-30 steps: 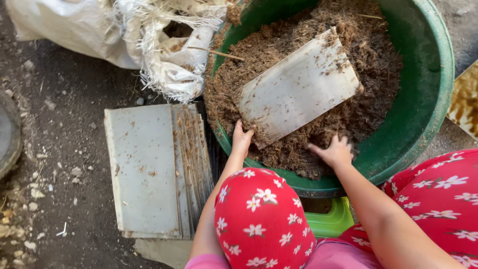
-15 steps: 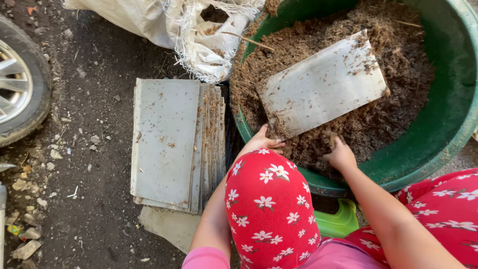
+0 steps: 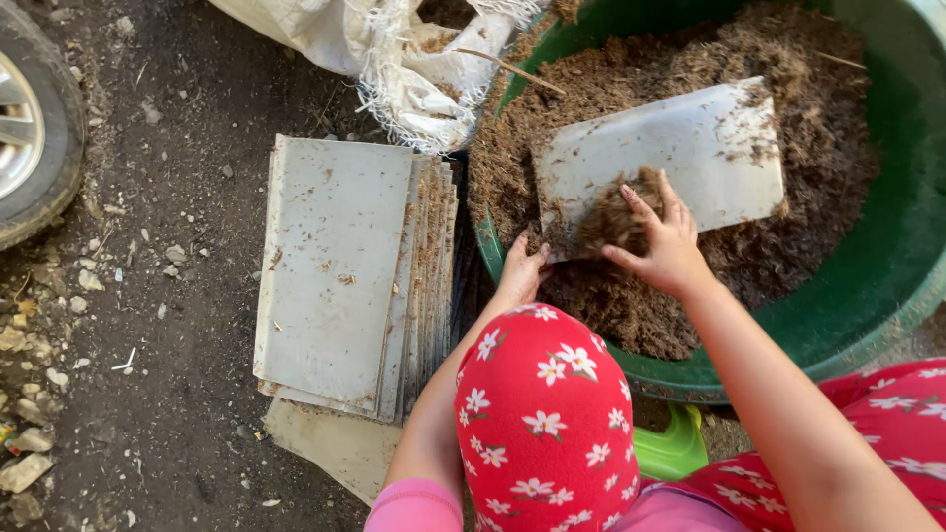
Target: The person scoops brown fibrous material from a green basin and presses it into rectangular trays using their hands. They repeatedly fill each tray, scrape off excess material, and stack the filled trays to the side.
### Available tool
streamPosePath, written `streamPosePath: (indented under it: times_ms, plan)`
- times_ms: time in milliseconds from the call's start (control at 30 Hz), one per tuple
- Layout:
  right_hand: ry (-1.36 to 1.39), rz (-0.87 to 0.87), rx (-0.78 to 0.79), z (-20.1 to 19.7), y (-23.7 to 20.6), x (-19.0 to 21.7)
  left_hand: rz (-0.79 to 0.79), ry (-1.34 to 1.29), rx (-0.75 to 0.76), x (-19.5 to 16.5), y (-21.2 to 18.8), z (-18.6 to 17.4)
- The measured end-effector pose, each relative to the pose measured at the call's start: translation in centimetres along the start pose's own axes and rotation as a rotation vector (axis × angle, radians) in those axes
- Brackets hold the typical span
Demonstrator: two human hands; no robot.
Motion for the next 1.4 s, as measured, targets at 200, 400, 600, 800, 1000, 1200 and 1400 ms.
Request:
streamPosePath:
  times_ms: [200,400,600,800,1000,1200,1400]
  plan:
    - [-0.259,-0.279,-0.049,7.2,2.9,6.7,-0.155,-0.141,-0.083,0.4,0.5,-0.6]
    - [-0.398,-0.404,-0.03,9.7,11.4,7.8,-0.118,0.013,-0.141,2.3,1.3,-1.2]
    - [-0.244,-0.194,-0.228,7.3,22.2,4.8,0.023,0.038,-0.041,2.8,1.4,-1.2]
    - [-0.222,-0.385,-0.345,9.7,14.1,5.6,0.042,0.133,-0.173,3.1,2.0,-1.1]
    - [-0.227,-0.432,-0.029,9.3,7.3,8.2,0.263,0.284,-0.198,3.9,2.4,-2.1]
    - [-0.287,0.336,0.121,0.0,12.4,0.1,0.055,0.477,-0.222,3.5,2.6,-2.8]
    - [0.041,0.996,-0.19,-7.6,13.4,-6.8,-0.081,0.532,-0.264,2.2,2.5,-2.1]
Point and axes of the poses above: each hand's wrist, its own y-axis towards the middle knuckle, its own z-axis out of the palm, x = y × z, the point moved 3 cm from there along y, towards the middle knuckle, and after that the axes turned 1 degree about z, right-handed, at the moved point
